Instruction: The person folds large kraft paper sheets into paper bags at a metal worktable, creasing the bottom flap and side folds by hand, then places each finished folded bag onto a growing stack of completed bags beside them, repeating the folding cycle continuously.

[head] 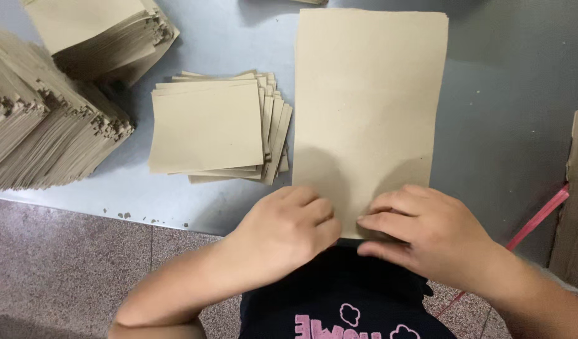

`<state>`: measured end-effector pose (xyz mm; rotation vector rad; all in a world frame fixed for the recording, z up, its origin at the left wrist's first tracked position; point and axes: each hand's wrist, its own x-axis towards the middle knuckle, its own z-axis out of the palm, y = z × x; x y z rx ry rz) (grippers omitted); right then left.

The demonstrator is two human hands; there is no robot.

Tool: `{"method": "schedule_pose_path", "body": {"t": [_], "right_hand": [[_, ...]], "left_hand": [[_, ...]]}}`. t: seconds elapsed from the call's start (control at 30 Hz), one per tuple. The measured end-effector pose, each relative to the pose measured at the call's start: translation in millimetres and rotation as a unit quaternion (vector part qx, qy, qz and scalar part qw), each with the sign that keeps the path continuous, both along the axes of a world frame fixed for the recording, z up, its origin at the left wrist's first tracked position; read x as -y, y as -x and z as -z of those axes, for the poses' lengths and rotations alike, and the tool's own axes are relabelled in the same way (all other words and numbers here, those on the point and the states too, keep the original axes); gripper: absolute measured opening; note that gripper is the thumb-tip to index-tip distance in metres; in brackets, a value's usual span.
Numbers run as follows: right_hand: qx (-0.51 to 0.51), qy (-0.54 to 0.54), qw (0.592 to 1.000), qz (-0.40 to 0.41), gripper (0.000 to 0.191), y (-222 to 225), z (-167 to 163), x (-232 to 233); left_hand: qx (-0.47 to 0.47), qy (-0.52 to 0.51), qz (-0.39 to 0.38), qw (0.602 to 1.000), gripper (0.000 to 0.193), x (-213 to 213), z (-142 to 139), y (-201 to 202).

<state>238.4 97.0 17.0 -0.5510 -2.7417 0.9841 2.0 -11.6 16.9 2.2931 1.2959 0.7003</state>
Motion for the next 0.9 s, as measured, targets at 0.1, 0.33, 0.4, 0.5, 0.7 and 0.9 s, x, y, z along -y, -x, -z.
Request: {"method": "schedule_pose_path", "body": {"t": [0.1, 0.33, 0.4, 0.5, 0.7, 0.9], "right_hand": [[0.004, -0.028, 1.0, -0.012, 0.03, 0, 1, 0], [0.167, 0.09, 0.981, 0.031, 0.024, 7, 2, -11], [0.229, 0.115, 0.966, 0.037, 0.025, 10, 1, -16], [0.234, 0.146, 0.961, 0.016, 0.025, 13, -1, -25], [0.244, 0.147, 0.957, 0.054, 0.036, 11, -3, -21], [0.226, 0.099, 0.969, 0.02, 0.045, 12, -2, -18]], "left_hand": [[-0.054, -0.018, 0.004, 0.998, 0.013, -2, -3, -7], [0.007, 0.101, -0.066, 0.993, 0.022, -21, 2, -1], [-0.01, 0.15, -0.062, 0.987, 0.025, -29, 5, 3], [-0.016, 0.203, -0.046, 0.978, 0.027, -39, 6, 8], [0.022, 0.241, 0.001, 0.97, 0.036, -41, -7, 20], [0.005, 0.213, 0.001, 0.977, 0.046, -33, -13, 13]]}}
